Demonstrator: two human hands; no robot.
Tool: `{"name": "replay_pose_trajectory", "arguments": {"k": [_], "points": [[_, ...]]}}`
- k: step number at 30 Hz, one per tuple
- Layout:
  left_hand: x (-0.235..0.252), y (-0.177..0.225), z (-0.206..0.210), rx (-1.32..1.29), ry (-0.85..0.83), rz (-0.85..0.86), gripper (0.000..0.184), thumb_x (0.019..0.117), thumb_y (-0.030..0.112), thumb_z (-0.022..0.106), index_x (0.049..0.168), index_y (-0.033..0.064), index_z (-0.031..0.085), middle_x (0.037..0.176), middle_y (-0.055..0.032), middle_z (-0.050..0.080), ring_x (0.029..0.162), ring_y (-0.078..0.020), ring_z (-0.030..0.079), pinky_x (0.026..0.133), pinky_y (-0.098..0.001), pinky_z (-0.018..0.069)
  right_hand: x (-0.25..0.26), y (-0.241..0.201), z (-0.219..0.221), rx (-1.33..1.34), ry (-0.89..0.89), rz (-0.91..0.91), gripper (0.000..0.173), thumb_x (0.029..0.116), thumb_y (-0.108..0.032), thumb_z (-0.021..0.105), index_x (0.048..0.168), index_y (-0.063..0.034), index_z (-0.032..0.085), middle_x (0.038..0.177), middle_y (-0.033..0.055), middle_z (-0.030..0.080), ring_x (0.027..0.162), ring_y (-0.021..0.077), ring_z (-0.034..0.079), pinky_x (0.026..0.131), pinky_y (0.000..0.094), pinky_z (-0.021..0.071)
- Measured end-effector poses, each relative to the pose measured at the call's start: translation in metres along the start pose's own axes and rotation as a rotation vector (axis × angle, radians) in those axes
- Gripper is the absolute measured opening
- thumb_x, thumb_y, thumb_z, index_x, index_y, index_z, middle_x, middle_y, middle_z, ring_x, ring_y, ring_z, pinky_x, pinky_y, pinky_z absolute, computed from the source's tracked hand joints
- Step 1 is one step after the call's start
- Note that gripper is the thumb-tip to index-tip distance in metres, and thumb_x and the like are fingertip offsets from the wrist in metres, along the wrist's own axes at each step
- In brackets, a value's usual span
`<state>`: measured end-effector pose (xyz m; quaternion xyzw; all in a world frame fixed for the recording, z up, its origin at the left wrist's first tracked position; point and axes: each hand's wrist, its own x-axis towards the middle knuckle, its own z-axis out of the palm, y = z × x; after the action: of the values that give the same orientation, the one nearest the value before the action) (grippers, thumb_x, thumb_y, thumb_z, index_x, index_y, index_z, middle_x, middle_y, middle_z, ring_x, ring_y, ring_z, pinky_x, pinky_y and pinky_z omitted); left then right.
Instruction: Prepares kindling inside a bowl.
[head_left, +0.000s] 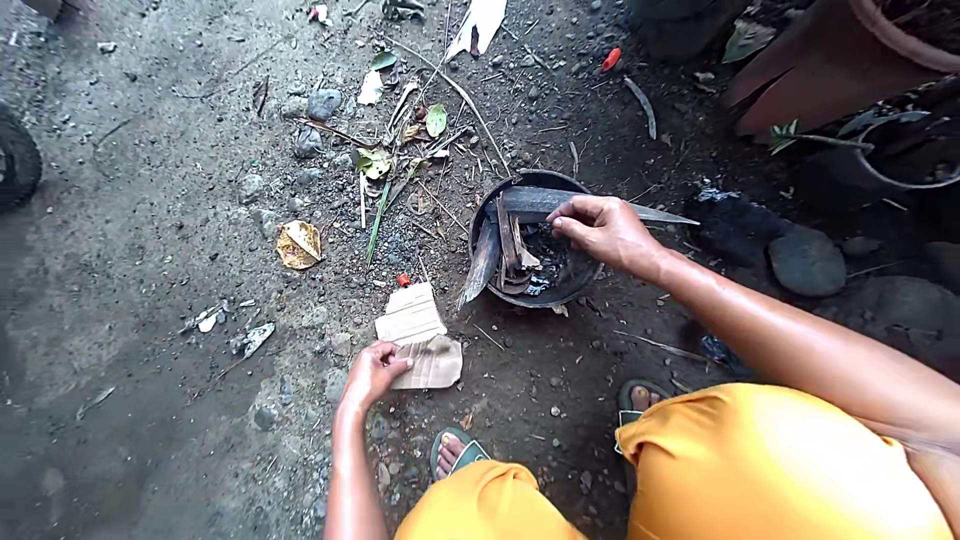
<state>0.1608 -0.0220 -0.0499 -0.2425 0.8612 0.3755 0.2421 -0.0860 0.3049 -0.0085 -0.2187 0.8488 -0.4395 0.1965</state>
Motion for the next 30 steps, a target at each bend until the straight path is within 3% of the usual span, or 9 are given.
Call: {"name": "replay_pose_trajectory", "arguments": {"k": [2,5,8,13,15,18,22,28,30], "points": [[-0.023,0.04,-0.03,0.046,0.102,0.192,0.018,0.0887,0.011,0.076,0.095,-0.0047,0.072,0.097,-0.0177,0.069,0.096,-0.0289,0.064,0.09,-0.0507,0.0489,0.003,-0.02,0.002,0.038,-0.092,-0.149,0.019,0.1021,-0.011,0.058,0.107,-0.0015,0.073,0.094,0.0081,0.072,0.076,0.0101,0.065,0.074,0.0321,0.0555],[-0.03,0.099,-0.062,0.131,0.286,0.511,0.019,0.0879,0.017,0.076,0.094,-0.0011,0.075,0.091,-0.0145,0.07,0.093,-0.0314,0.067,0.088,-0.0569,0.05,0.012,-0.054,0.011,0.04,-0.213,-0.43,0.025,0.101,-0.019,0.061,0.115,-0.005,0.076,0.106,0.0083,0.074,0.096,0.0135,0.069,0.089,0.0339,0.0554],[-0.015,0.158,-0.079,0.141,0.422,0.742,0.015,0.0897,0.013,0.073,0.097,-0.0002,0.073,0.094,-0.0133,0.069,0.092,-0.0259,0.066,0.086,-0.0481,0.0527,0.023,-0.083,0.011,-0.019,-0.201,-0.613,0.029,0.1007,-0.024,0.062,0.119,-0.0047,0.075,0.107,0.0112,0.074,0.104,0.0233,0.067,0.096,0.0427,0.0508],[0.012,0.231,-0.079,0.407,0.447,0.714,0.025,0.092,0.021,0.074,0.107,0.0007,0.074,0.1,-0.0213,0.07,0.103,-0.0412,0.065,0.096,-0.0628,0.0442,0.033,-0.089,-0.023,-0.16,0.007,-0.681,0.023,0.1007,-0.018,0.06,0.098,-0.0012,0.077,0.09,0.0127,0.07,0.091,0.0246,0.065,0.084,0.0399,0.0499],[0.016,0.252,-0.07,0.538,0.38,0.661,0.029,0.0952,0.03,0.072,0.102,0.002,0.075,0.1,-0.02,0.069,0.103,-0.0408,0.063,0.093,-0.0588,0.0438,0.027,-0.085,-0.031,-0.21,0.03,-0.652,0.024,0.1012,-0.019,0.059,0.099,-0.0025,0.076,0.089,0.0123,0.069,0.091,0.0251,0.064,0.083,0.0401,0.0491],[0.023,0.266,-0.065,0.542,0.322,0.71,0.033,0.0973,0.035,0.069,0.102,0.0034,0.076,0.099,-0.0182,0.068,0.103,-0.0372,0.061,0.09,-0.0541,0.0433,0.021,-0.076,-0.037,-0.19,0.098,-0.595,0.025,0.1006,-0.024,0.062,0.101,-0.0032,0.076,0.09,0.0109,0.068,0.088,0.0217,0.064,0.081,0.0386,0.0494],[0.032,0.256,-0.055,0.424,0.308,0.899,0.033,0.0996,0.03,0.065,0.098,-0.0016,0.074,0.092,-0.0183,0.065,0.095,-0.0352,0.063,0.087,-0.0501,0.048,0.019,-0.065,-0.039,-0.027,0.092,-0.592,0.026,0.1009,-0.025,0.062,0.089,-0.004,0.072,0.081,0.0013,0.06,0.075,0.0036,0.055,0.069,0.0214,0.0436],[0.039,0.239,-0.033,0.279,0.476,1.168,0.028,0.1006,0.021,0.063,0.086,-0.0021,0.07,0.084,-0.0162,0.064,0.087,-0.0315,0.061,0.081,-0.0436,0.0475,0.026,-0.064,-0.038,0.273,-0.032,-0.51,0.027,0.1001,-0.013,0.059,0.074,-0.0098,0.064,0.066,-0.0116,0.056,0.061,-0.0069,0.051,0.058,0.0142,0.0415],[0.036,0.24,-0.027,0.333,0.55,1.213,0.027,0.1,0.02,0.064,0.083,-0.0014,0.068,0.081,-0.0153,0.062,0.084,-0.033,0.06,0.076,-0.0442,0.0461,0.027,-0.059,-0.039,0.344,-0.048,-0.456,0.025,0.1006,-0.01,0.058,0.078,-0.0089,0.067,0.067,-0.0127,0.061,0.06,-0.0081,0.054,0.059,0.0135,0.0455]]}}
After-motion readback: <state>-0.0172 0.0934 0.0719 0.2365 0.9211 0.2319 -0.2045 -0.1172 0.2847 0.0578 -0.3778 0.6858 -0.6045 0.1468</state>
